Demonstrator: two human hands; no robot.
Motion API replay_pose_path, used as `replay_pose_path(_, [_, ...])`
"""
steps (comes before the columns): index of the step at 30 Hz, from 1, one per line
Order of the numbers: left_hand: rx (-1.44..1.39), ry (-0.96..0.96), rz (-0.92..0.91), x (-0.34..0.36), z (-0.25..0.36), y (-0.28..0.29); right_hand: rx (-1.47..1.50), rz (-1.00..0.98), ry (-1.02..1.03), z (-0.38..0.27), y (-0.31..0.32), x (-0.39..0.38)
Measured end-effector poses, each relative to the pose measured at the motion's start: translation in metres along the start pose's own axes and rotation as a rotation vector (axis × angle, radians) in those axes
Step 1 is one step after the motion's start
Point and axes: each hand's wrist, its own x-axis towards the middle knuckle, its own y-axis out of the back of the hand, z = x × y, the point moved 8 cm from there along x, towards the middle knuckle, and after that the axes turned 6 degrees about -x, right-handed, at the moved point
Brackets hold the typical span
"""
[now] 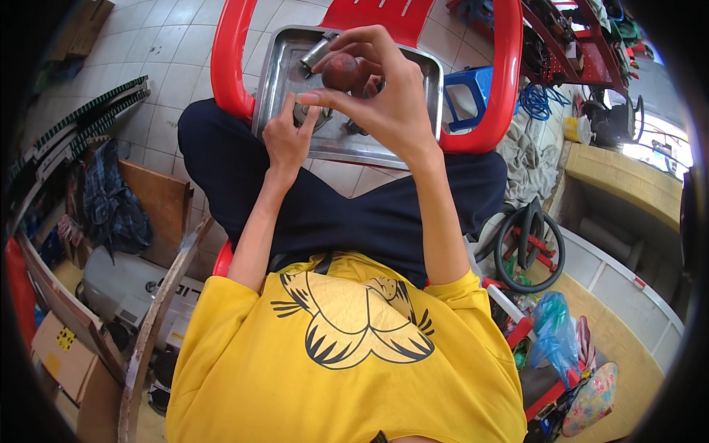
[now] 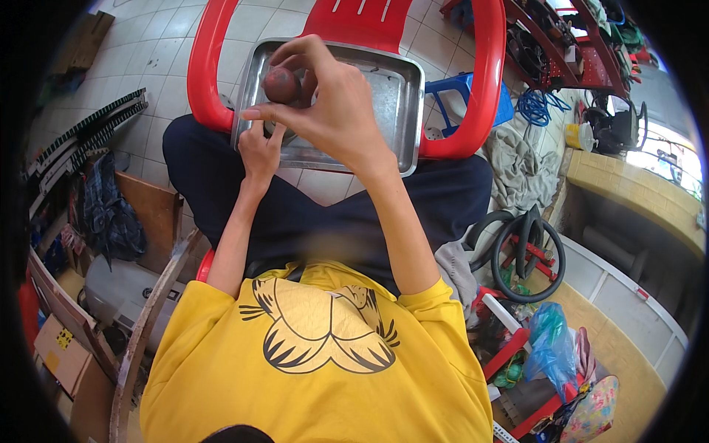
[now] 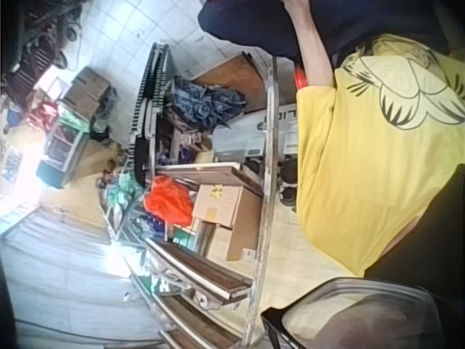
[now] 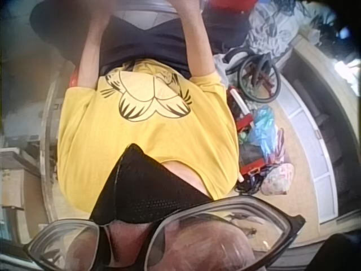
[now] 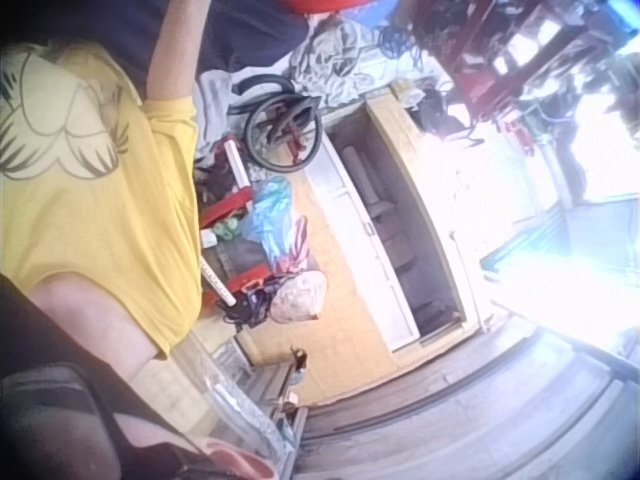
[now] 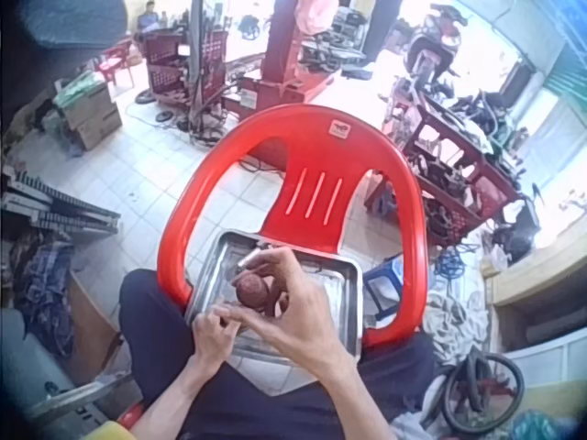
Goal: The person uses a screwdriver to loosen and tighten screws on a mechanical part held over a metal tray.
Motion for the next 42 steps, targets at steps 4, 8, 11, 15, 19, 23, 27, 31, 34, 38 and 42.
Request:
replay_pose_path(4, [-0.07, 0.07, -0.022, 0.0, 0.003, -0.001, -0.059, -0.074, -0.012, 0.002, 0.001, 0.001])
replay_pose_path(8, [-0.1, 0.047, 0.002, 0.001, 0.005, 0.001, 0.1, -0.115, -0.113, 0.002, -0.003, 0.0])
replay_pose_path(11, [-0.059, 0.048, -0.038, 0.001, 0.006, -0.001, 0.078, -0.021, -0.12, 0.003, -0.004, -0.002])
replay_pose_path(15, [-0.028, 0.068, -0.046, 0.0, 0.007, 0.0, -0.044, -0.067, -0.041, 0.003, -0.004, -0.004])
replay_pose_path(19, [-0.094, 0.073, -0.037, 0.0, 0.002, -0.004, 0.179, -0.068, -0.187, 0.007, -0.002, -0.001])
replay_pose_path(23, [-0.035, 0.048, -0.061, -0.001, 0.002, -0.003, 0.154, 0.034, -0.148, 0.006, 0.001, -0.001])
replay_pose_path(27, [-0.029, 0.037, -0.054, -0.001, 0.004, -0.002, -0.041, -0.075, -0.14, 0.006, -0.007, -0.002])
replay_pose_path(31, [-0.114, 0.057, -0.03, 0.0, 0.003, -0.002, -0.105, -0.006, 0.038, -0.003, 0.002, 0.004])
replay_pose_path(34, [-0.099, 0.067, -0.033, 0.001, 0.003, -0.003, 0.357, 0.069, -0.149, 0.013, -0.008, 0.001])
replay_pose_path(38, [-0.094, 0.031, -0.026, 0.001, 0.01, -0.002, 0.609, 0.112, -0.28, 0.03, -0.03, -0.006])
replay_pose_path(42, [-0.078, 0.014, -0.052, 0.0, 0.012, -0.004, 0.206, 0.054, -0.159, 0.035, -0.028, -0.001])
